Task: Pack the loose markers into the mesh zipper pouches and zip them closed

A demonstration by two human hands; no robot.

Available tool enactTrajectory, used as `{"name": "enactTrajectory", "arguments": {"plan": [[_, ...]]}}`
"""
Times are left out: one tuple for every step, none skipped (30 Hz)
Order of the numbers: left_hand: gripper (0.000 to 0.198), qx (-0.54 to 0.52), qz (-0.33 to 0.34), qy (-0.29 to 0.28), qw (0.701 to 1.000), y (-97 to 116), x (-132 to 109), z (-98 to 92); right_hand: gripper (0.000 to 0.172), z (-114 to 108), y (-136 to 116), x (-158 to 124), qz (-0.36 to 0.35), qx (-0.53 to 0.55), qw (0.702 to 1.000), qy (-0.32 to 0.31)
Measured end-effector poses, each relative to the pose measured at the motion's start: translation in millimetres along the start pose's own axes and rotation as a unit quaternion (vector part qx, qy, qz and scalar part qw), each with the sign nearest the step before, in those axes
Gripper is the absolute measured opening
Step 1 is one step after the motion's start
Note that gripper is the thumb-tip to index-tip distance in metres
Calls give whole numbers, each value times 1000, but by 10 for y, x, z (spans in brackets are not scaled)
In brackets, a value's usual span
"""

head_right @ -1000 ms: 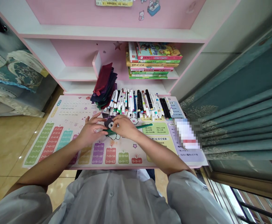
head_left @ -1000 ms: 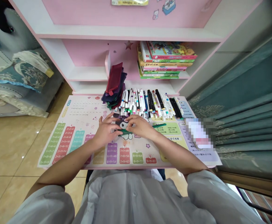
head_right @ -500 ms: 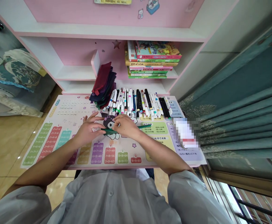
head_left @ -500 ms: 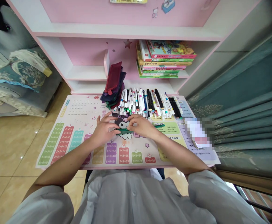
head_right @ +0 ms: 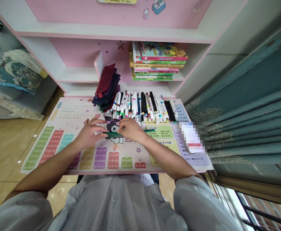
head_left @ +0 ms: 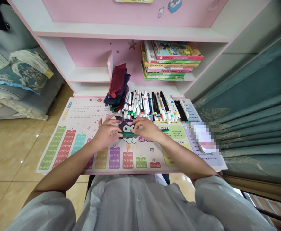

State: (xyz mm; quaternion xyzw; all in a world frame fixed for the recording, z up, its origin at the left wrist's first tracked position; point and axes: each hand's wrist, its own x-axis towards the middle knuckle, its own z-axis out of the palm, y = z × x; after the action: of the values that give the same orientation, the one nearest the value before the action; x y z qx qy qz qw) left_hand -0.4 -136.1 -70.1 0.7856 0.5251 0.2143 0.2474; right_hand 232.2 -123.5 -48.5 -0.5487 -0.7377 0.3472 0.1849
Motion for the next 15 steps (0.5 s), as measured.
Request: {"name": "enactTrajectory", "arguments": {"plan": [[3, -2, -1, -1, 1000, -6, 1, -5, 17, -4, 8, 1, -2, 3, 1000, 2], [3, -4, -2, -1, 1000, -12, 1, -9, 17, -9, 13, 2, -2, 5, 1000, 3], [3, -7, -4, -1, 1000, -18, 1, -13, 17, -14, 17, 2, -1, 7, 1000, 4], [2, -9, -5, -1, 1000, -25, 2, -16, 16, -20, 19, 2, 1, 7, 1000, 4], [3, -10, -7, -2, 1000, -32, 2, -18, 16, -24, 20, 2, 5, 7, 1000, 4], [3, -10, -8, -2, 1000, -40, 4, -19, 17, -28, 21, 1, 7, 6, 1000, 4], [3, -9, -8, -2, 1000, -46, 5, -20, 17, -30, 22, 0, 7, 5, 1000, 4], [3, -8, -7, -3, 1000, -52, 7, -20, 16, -31, 24, 0, 6, 4, 1000, 4], [3, -7, -5, -4, 1000, -56, 8, -22, 16, -31, 26, -1, 3, 4, 1000, 5], [3, -6, -3, -6, 1000, -59, 9, -24, 16, -30, 29, -1, 0, 4, 1000, 5], [3, -5, -1, -7, 1000, -59, 10, -28, 16, -29, 33, -1, -3, 4, 1000, 5], [3, -5, 0, -9, 1000, -58, 10, -34, 15, -28, 36, -1, -3, 4, 1000, 5], [3, -4, 0, -11, 1000, -55, 10, -41, 15, -28, 39, -2, -3, 4, 1000, 4], [3, -5, -1, -13, 1000, -53, 10, -49, 15, -30, 42, -2, -2, 5, 1000, 4], [3, -5, -3, -14, 1000, -51, 10, -57, 15, -34, 45, -3, 0, 5, 1000, 2]]}}
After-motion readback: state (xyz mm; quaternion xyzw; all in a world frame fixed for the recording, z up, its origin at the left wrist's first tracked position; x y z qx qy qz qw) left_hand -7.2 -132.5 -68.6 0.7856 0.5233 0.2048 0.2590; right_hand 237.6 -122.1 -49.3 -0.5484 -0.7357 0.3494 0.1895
